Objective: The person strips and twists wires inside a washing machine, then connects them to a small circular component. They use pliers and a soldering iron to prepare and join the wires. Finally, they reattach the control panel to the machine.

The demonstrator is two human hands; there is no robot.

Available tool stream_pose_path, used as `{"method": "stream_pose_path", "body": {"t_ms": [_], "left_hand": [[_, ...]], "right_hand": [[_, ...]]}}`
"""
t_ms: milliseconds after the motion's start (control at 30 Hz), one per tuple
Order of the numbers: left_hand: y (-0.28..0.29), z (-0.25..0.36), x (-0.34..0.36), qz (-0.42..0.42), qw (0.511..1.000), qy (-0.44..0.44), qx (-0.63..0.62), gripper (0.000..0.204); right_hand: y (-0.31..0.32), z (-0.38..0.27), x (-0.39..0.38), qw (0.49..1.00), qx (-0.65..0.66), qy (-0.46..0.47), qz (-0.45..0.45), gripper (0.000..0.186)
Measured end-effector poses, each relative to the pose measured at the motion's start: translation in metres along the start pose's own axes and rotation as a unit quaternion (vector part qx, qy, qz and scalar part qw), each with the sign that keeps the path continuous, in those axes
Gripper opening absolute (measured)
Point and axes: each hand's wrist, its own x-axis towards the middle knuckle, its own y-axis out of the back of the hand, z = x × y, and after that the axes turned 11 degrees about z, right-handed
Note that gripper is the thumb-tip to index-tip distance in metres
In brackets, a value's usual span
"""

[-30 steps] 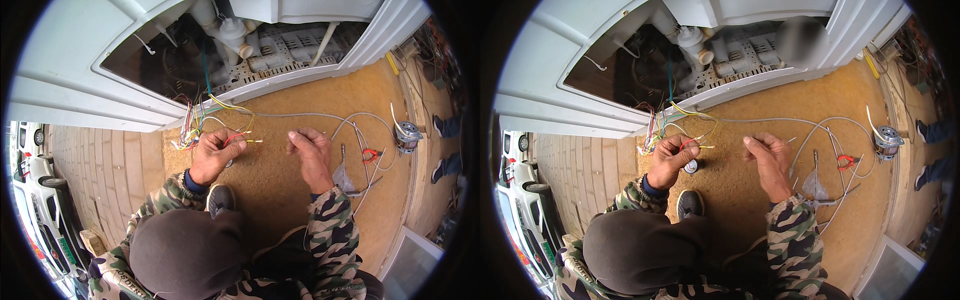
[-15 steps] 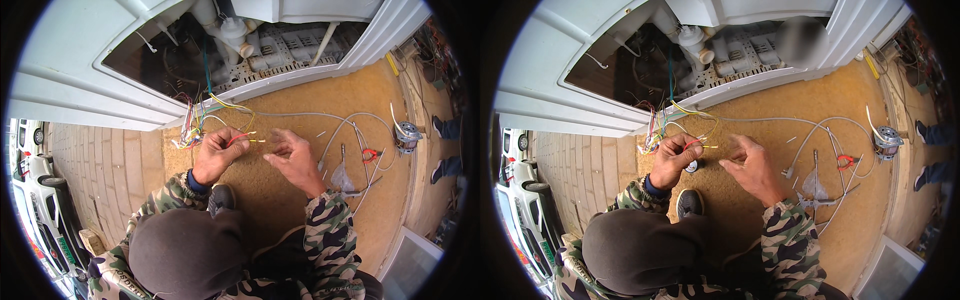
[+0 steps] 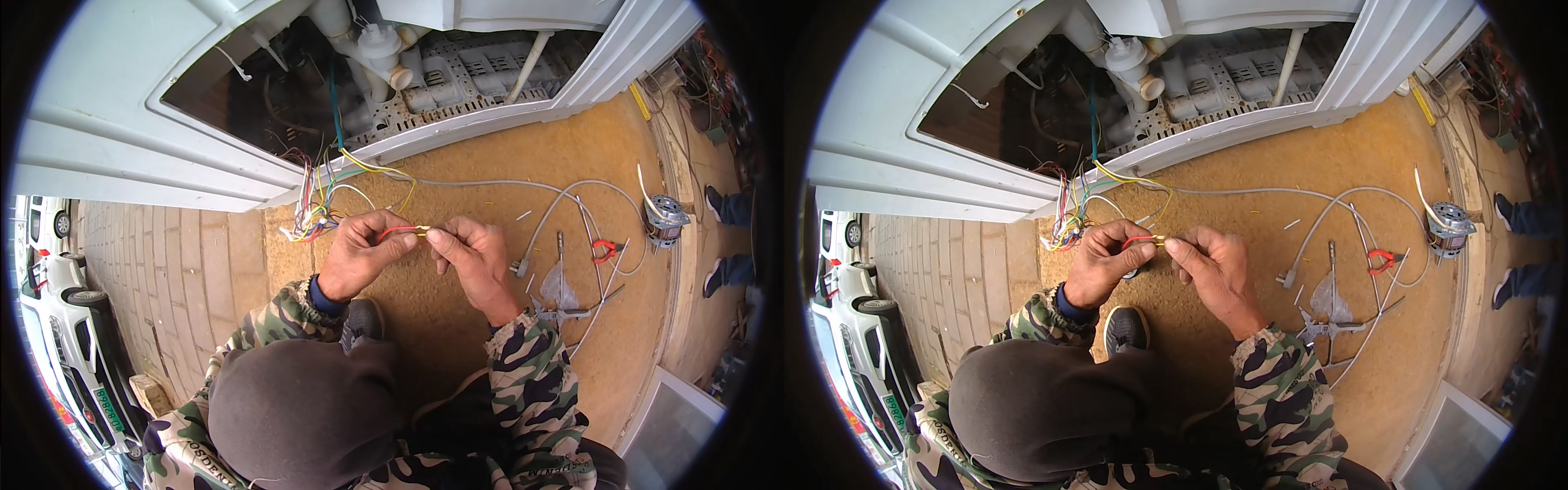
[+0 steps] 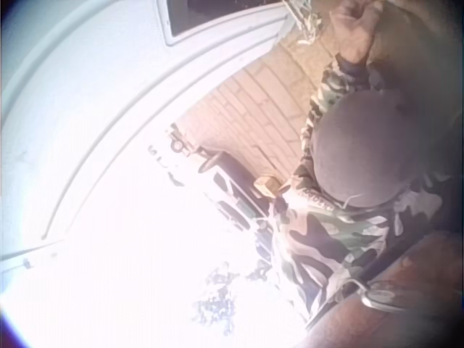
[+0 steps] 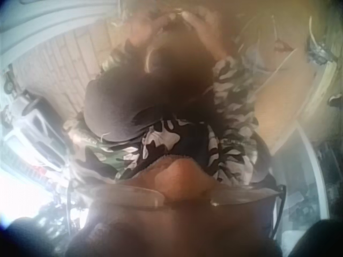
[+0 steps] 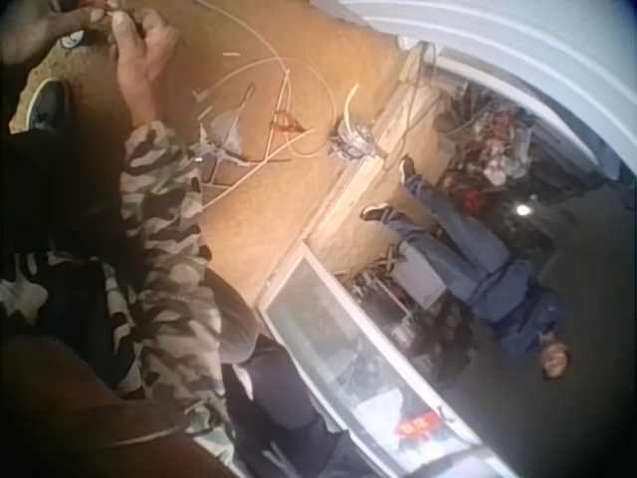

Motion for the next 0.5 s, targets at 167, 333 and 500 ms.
{"method": "stream_pose_path", "body": {"t_ms": [167,333,500], "left_hand": [[-0.003,0.004,-0.003,0.015,0.999,-0.029,0.041,0.012],[-0.003,0.006,-0.003,0.008,0.998,-0.033,0.059,0.012],[-0.004,0.002,-0.002,0.007,0.998,0.012,-0.068,0.012]], "right_hand": [[-0.005,-0.002,0.000,0.983,0.118,-0.144,-0.013,0.028],[-0.001,-0.006,0.000,0.965,0.142,-0.220,-0.030,0.030],[0.013,0.000,0.000,0.977,0.106,-0.185,0.003,0.027]]}}
